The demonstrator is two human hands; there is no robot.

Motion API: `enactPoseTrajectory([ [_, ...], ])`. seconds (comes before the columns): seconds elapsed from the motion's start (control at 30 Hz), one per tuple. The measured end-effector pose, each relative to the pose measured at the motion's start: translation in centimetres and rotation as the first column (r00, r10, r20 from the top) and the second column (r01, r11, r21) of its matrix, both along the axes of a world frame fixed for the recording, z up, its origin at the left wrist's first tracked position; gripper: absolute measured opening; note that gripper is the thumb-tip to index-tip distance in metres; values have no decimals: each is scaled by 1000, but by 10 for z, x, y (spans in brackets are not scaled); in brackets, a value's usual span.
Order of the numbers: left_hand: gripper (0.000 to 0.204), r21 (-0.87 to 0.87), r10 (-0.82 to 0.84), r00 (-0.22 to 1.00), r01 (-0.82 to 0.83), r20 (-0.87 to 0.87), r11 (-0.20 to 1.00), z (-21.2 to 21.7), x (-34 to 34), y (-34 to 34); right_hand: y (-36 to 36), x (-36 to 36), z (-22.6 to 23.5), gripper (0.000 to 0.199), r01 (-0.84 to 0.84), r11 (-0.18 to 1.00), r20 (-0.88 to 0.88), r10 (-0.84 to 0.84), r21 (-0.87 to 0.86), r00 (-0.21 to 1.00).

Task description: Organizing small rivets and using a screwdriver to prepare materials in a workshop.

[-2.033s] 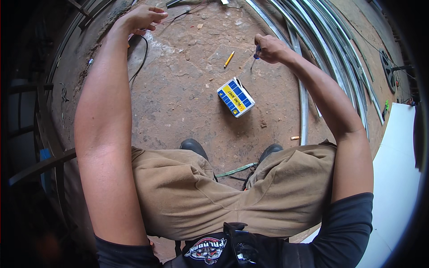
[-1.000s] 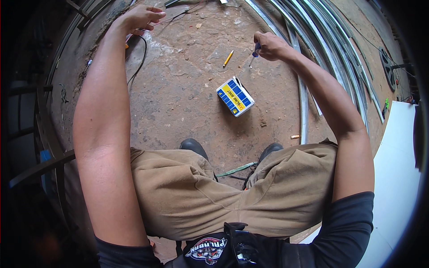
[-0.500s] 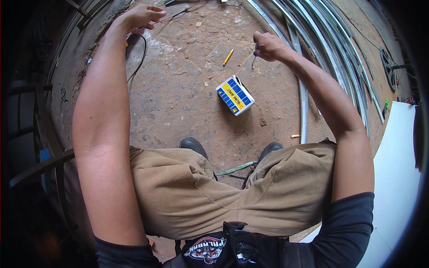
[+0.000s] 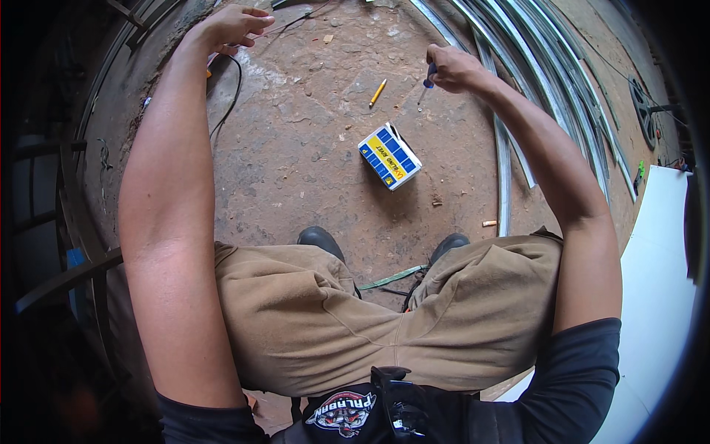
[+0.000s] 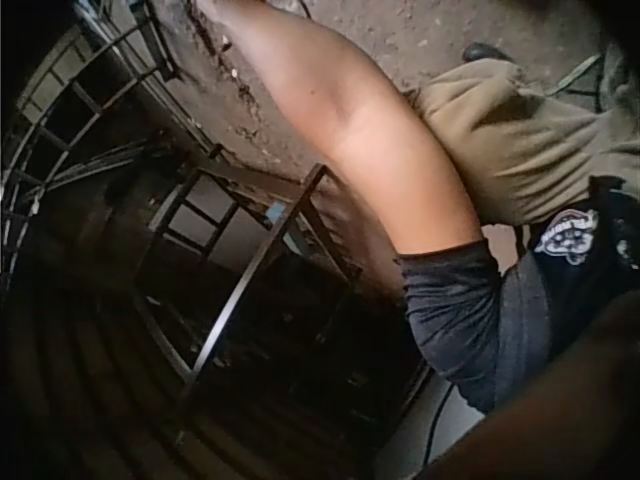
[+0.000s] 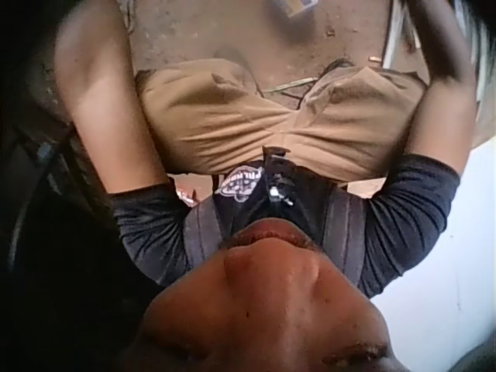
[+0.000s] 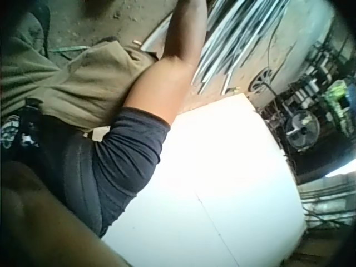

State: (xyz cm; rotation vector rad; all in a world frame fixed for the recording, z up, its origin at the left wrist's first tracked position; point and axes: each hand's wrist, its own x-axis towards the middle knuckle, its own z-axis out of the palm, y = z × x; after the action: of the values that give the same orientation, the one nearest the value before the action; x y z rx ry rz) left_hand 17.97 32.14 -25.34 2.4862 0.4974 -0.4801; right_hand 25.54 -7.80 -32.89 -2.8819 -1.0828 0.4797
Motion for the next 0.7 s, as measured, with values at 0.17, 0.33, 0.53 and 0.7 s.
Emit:
enactPoseTrajectory([
  [0.17,62,-9,-6,1000,6,2,1000,-1,2,-2,-5,-7,-21,29,21,1000,32,-20,-6,999],
  [0.33,62,-29,5,1000,-5,-11,1000,0,0,0,-5,1,-22,33,9,1000,-2,-9,-23,1000],
  [0.53,64,-50,-19,1000,18,-23,999,-5,6,-3,-14,9,-9,30,5,999,31,-6,54,999],
  [0.7,63,4,-11,1000,11,4,1000,-4,3,5,0,0,0,31,12,999,-7,-11,37,1000],
])
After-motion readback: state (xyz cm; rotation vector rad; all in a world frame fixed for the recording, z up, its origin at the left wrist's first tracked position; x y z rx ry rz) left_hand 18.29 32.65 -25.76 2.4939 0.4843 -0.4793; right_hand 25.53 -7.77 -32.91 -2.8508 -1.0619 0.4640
